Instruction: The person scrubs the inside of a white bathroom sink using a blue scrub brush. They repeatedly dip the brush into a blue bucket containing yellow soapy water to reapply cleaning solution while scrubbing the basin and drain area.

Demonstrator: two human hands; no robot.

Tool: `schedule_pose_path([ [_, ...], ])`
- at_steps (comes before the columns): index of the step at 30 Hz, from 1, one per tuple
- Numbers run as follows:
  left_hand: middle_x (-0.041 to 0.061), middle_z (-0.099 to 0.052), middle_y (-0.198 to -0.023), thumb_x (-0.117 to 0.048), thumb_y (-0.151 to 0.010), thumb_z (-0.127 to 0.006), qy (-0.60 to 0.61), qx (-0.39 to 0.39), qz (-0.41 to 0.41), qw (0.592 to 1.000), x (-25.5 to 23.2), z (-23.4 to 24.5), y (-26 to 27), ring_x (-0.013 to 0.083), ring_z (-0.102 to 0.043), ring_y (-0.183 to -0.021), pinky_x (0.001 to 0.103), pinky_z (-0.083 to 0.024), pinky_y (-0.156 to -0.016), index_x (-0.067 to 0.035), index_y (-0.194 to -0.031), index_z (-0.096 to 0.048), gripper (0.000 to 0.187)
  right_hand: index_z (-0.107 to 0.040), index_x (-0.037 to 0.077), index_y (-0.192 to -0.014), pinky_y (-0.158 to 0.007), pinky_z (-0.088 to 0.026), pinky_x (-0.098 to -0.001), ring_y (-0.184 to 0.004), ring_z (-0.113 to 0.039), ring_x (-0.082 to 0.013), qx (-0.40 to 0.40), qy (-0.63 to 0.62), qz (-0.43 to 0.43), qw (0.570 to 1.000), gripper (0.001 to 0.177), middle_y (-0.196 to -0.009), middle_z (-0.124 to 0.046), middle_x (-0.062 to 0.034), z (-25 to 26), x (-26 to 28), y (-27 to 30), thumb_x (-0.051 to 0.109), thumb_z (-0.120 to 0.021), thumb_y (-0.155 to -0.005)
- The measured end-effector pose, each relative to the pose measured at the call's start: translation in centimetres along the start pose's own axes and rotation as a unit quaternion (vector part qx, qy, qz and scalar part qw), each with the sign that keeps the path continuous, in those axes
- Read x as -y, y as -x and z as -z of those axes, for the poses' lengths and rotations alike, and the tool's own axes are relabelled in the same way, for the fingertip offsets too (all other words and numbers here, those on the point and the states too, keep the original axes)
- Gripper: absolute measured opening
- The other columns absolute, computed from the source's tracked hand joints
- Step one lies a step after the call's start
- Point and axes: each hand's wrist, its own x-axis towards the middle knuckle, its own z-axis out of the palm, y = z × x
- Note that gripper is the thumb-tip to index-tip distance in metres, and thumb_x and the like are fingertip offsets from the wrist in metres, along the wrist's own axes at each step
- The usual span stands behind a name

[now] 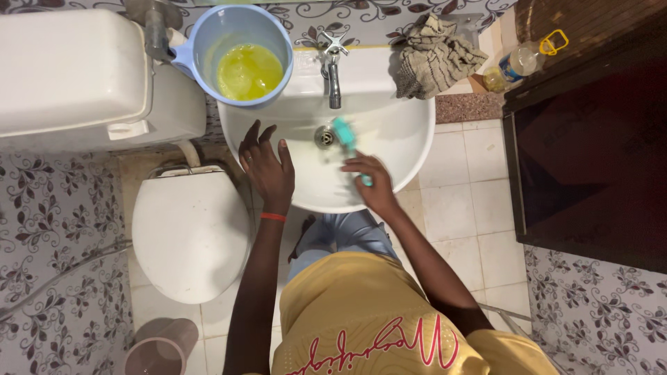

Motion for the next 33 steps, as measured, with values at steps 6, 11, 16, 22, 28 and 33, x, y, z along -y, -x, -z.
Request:
schedule_pose_path([
  [6,0.012,-0.051,-0.151,-0.032,-0.109,-0.05,0.003,0.009,0.012,1.0,0.2,-0.2,0.0,0.0305,-0.043,-0.141,0.05,-0.026,-0.121,-0.009,-0.133,-0.064,0.036,-0.079,0.01,-0.097,-0.116,-0.04,-0.0469,-0.135,-0.062,-0.0302,-0.121,0.192,-0.016,0.974,0.026,-0.115,-0.078,-0.0096,4.6,0.2,3.5,-0.003,-0.06,-0.085],
  [11,0.013,-0.051,-0.151,-0.036,-0.11,-0.046,0.009,0.014,0.016,1.0,0.3,-0.4,0.1,0.0302,-0.043,-0.142,0.05,-0.026,-0.12,-0.009,-0.133,-0.064,0.04,-0.08,0.009,-0.103,-0.107,-0.051,-0.0356,-0.128,-0.066,-0.0236,-0.011,-0.172,-0.13,0.976,0.031,-0.113,-0.079,-0.0103,1.1,-0.3,4.0,-0.001,-0.055,-0.088],
  [16,0.012,-0.054,-0.15,-0.036,-0.112,-0.042,0.024,0.007,0.021,0.999,0.3,-0.4,0.2,0.0292,-0.045,-0.142,0.05,-0.026,-0.119,-0.01,-0.133,-0.065,0.04,-0.082,0.007,-0.103,-0.103,-0.052,-0.0352,-0.121,-0.07,-0.022,0.027,-0.266,-0.151,0.952,0.034,-0.112,-0.08,-0.0099,1.1,-0.4,3.0,0.0,-0.052,-0.089],
  [22,0.013,-0.055,-0.148,-0.039,-0.113,-0.038,0.03,0.001,0.012,0.999,0.2,-0.3,0.0,0.0301,-0.046,-0.141,0.051,-0.026,-0.119,-0.008,-0.132,-0.066,0.045,-0.08,0.007,-0.095,-0.091,-0.056,-0.0375,-0.127,-0.067,-0.0295,-0.092,0.177,-0.048,0.979,0.022,-0.11,-0.078,-0.0113,5.0,1.1,2.6,0.002,-0.061,-0.084],
  [28,0.013,-0.055,-0.147,-0.044,-0.115,-0.029,0.071,-0.037,0.007,0.997,0.2,0.0,0.0,0.0308,-0.047,-0.14,0.051,-0.03,-0.119,-0.005,-0.131,-0.063,0.054,-0.081,0.006,-0.097,-0.101,-0.056,-0.0371,-0.125,-0.068,-0.0292,0.021,-0.073,-0.075,0.994,0.025,-0.109,-0.079,-0.0127,1.5,1.1,3.9,0.001,-0.061,-0.084],
  [33,0.011,-0.057,-0.146,-0.049,-0.115,-0.024,0.089,-0.036,0.013,0.995,0.3,0.0,0.1,0.0295,-0.049,-0.139,0.05,-0.032,-0.12,-0.005,-0.128,-0.062,0.06,-0.083,0.006,-0.104,-0.097,-0.061,-0.0377,-0.11,-0.074,-0.0276,0.051,-0.387,-0.201,0.899,0.033,-0.122,-0.078,-0.0174,1.3,0.0,3.1,0.002,-0.053,-0.091],
])
